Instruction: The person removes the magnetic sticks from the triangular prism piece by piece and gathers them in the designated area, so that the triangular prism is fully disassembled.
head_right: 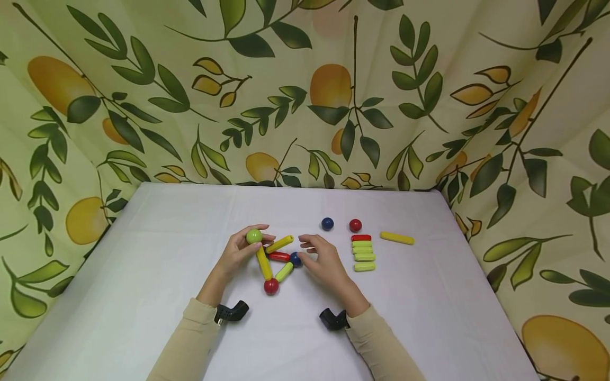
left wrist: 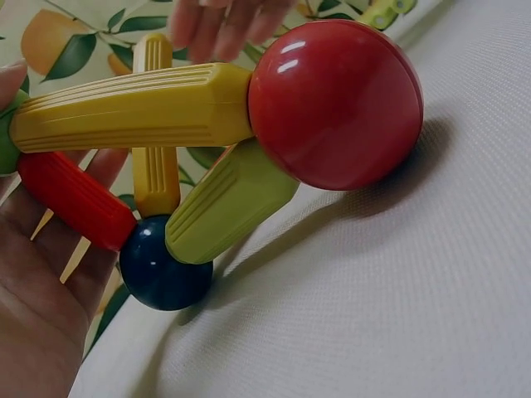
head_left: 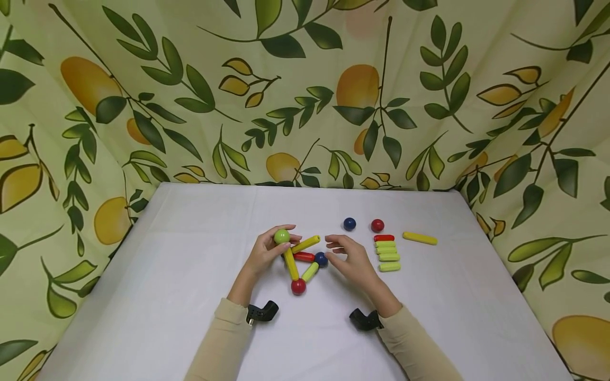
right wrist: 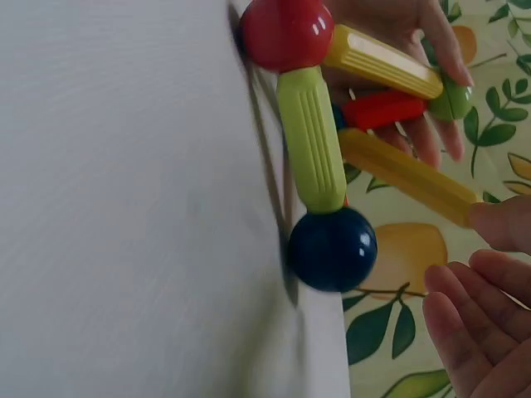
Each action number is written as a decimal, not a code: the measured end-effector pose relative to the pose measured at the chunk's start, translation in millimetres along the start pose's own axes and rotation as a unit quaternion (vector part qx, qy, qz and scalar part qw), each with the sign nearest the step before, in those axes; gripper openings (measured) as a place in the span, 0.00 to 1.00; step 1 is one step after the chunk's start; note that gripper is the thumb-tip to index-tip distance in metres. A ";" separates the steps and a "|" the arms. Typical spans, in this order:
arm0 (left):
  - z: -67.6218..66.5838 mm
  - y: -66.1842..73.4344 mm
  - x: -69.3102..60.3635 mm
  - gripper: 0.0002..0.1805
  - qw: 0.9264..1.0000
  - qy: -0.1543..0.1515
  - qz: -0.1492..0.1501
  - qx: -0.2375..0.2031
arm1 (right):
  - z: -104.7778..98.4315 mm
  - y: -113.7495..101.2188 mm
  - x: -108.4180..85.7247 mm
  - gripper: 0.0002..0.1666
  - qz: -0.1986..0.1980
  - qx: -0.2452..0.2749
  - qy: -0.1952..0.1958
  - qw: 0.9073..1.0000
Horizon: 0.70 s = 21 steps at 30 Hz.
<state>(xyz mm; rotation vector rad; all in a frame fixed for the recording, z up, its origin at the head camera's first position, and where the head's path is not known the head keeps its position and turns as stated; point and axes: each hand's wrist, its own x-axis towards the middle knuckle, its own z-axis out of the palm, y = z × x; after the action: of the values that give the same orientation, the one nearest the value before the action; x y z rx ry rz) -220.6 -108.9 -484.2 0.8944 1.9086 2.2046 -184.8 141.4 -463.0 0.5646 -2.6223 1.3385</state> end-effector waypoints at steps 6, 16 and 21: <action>-0.8 -1.0 0.2 0.22 1.000 -0.005 0.003 0.004 | 12.8 -6.9 17.0 0.24 -0.023 0.020 -0.002 1.000; -1.1 -2.6 0.3 0.22 1.000 -0.007 0.008 -0.010 | 21.0 -12.5 23.4 0.14 0.007 0.014 0.015 1.000; -0.8 -1.7 0.4 0.22 1.000 -0.010 0.004 -0.006 | 22.1 -12.8 21.0 0.14 0.027 0.050 0.031 0.998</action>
<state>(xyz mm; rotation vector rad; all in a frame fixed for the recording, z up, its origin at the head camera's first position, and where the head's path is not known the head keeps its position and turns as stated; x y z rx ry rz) -221.7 -109.2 -485.6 0.9212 1.8854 2.2007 -198.2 111.3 -460.4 0.4599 -2.5490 1.4858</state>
